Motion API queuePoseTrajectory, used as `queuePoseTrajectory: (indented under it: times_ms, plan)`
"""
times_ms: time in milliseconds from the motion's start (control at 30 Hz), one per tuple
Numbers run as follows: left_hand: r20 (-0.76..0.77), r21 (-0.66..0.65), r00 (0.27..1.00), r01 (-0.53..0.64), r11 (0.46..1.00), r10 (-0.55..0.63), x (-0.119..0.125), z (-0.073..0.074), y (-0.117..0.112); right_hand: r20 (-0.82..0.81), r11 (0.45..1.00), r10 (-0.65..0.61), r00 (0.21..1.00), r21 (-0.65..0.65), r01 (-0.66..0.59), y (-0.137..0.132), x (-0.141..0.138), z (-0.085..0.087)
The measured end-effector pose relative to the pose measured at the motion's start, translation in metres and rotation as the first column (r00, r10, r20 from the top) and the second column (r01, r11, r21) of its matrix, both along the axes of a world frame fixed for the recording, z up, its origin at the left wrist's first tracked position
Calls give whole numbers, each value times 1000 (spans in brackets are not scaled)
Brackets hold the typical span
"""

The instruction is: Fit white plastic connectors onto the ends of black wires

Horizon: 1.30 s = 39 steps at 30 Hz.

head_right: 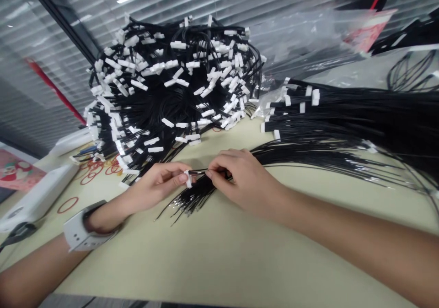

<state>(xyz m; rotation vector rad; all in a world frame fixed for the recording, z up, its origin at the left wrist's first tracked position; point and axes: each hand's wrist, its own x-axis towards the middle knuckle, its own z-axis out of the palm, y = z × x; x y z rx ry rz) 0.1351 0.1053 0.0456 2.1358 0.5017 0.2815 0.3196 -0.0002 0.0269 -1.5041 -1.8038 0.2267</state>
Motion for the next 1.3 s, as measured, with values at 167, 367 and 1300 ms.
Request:
queuePoseTrajectory:
  times_ms: [167, 367, 1300]
  plan:
    - [-26, 53, 1000, -1, 999, 2, 1, 0, 0, 68, 998, 39, 997, 43, -41, 1, -2, -1]
    - [-12, 42, 999, -42, 998, 43, 3, 2, -8, 165, 992, 93, 982, 70, -106, 3, -4, -4]
    - [60, -75, 993, -99, 992, 104, 10, 2, -12, 246, 957, 26, 969, 275, -95, -1, -6, -3]
